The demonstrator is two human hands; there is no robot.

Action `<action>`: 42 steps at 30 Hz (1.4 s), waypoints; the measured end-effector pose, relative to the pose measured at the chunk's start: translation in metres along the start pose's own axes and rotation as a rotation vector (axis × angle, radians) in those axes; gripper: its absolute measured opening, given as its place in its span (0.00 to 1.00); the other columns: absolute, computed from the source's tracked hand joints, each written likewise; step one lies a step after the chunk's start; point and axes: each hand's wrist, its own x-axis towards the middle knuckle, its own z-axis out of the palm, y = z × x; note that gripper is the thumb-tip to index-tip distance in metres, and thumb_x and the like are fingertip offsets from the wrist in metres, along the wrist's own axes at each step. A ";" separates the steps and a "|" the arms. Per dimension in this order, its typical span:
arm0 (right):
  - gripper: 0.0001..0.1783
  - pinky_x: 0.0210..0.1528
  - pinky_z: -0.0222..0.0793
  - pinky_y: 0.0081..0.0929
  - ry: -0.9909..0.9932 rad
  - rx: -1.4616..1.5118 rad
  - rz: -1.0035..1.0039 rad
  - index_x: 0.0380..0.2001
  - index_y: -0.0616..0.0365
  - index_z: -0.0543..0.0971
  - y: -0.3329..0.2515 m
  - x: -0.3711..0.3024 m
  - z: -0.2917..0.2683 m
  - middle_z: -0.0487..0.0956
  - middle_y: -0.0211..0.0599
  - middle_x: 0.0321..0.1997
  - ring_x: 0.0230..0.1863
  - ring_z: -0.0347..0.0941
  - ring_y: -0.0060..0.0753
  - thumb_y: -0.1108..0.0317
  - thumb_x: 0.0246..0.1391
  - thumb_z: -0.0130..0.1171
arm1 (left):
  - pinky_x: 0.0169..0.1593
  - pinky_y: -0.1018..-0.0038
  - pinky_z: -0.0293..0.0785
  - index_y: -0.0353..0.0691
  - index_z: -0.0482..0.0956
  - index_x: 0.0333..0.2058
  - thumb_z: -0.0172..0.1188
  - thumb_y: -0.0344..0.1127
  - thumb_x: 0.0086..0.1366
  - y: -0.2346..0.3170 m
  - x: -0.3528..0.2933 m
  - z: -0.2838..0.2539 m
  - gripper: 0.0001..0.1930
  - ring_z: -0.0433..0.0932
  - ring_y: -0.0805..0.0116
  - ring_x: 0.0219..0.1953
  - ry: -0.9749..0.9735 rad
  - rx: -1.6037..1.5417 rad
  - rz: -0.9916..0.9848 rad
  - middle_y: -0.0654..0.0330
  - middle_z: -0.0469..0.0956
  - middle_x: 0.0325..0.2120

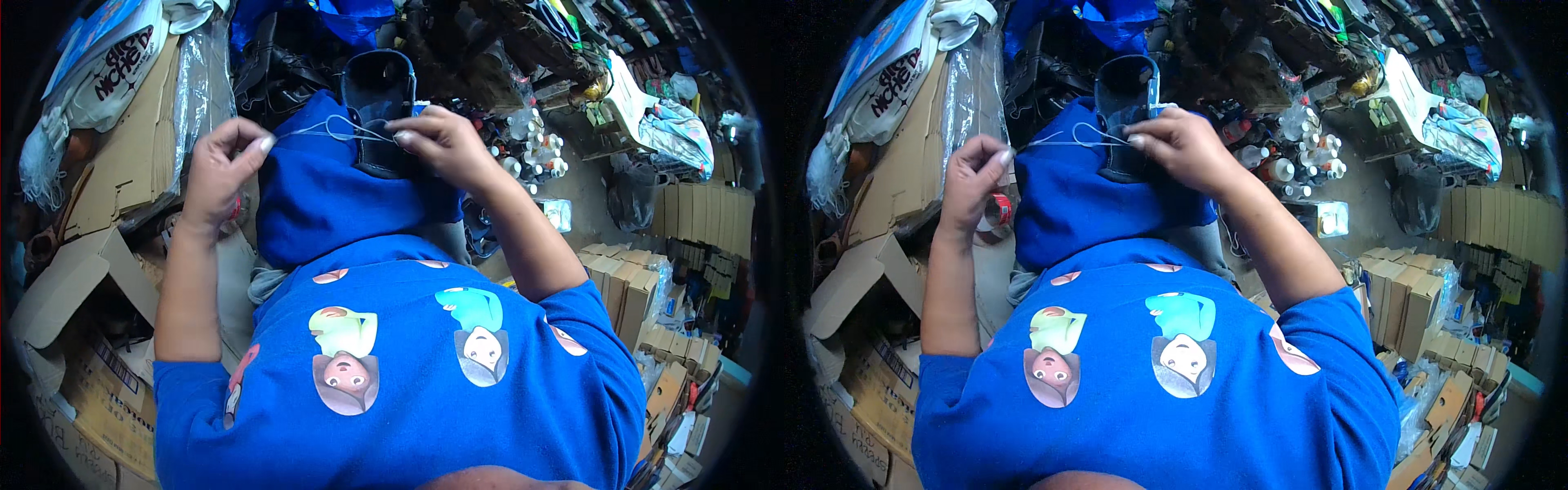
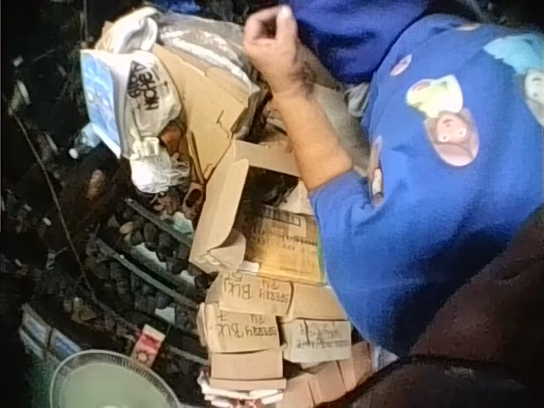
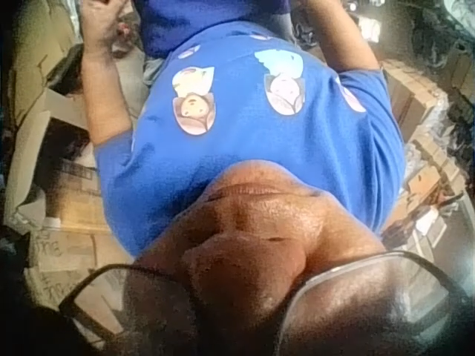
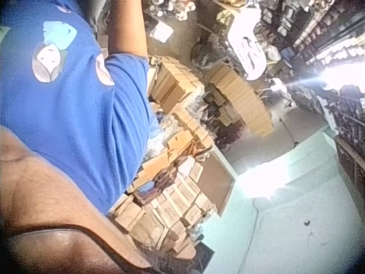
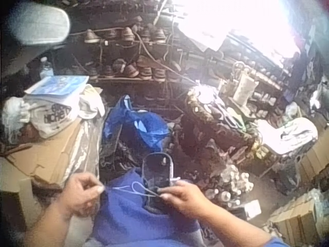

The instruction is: Manually stitching a shoe upper using a needle and thread.

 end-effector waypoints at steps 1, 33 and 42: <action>0.16 0.42 0.70 0.29 0.030 0.285 -0.049 0.46 0.54 0.81 0.002 0.001 -0.004 0.77 0.34 0.33 0.35 0.73 0.28 0.59 0.61 0.54 | 0.42 0.78 0.70 0.38 0.77 0.32 0.59 0.31 0.62 0.001 0.006 0.011 0.04 0.74 0.74 0.34 -0.026 -0.246 0.126 0.61 0.77 0.31; 0.11 0.42 0.71 0.25 -0.033 0.028 0.114 0.37 0.52 0.83 0.025 -0.007 -0.043 0.78 0.35 0.35 0.38 0.75 0.31 0.76 0.48 0.61 | 0.54 0.69 0.68 0.39 0.65 0.54 0.72 0.36 0.45 0.003 0.114 0.113 0.37 0.72 0.62 0.51 -0.409 0.541 0.112 0.52 0.73 0.48; 0.09 0.40 0.72 0.26 -0.118 -0.144 -0.103 0.32 0.53 0.83 0.038 0.006 -0.039 0.75 0.33 0.33 0.36 0.75 0.30 0.76 0.45 0.64 | 0.42 0.69 0.71 0.32 0.78 0.28 0.72 0.36 0.45 -0.002 0.130 0.117 0.15 0.75 0.62 0.35 -0.566 0.643 0.205 0.58 0.74 0.31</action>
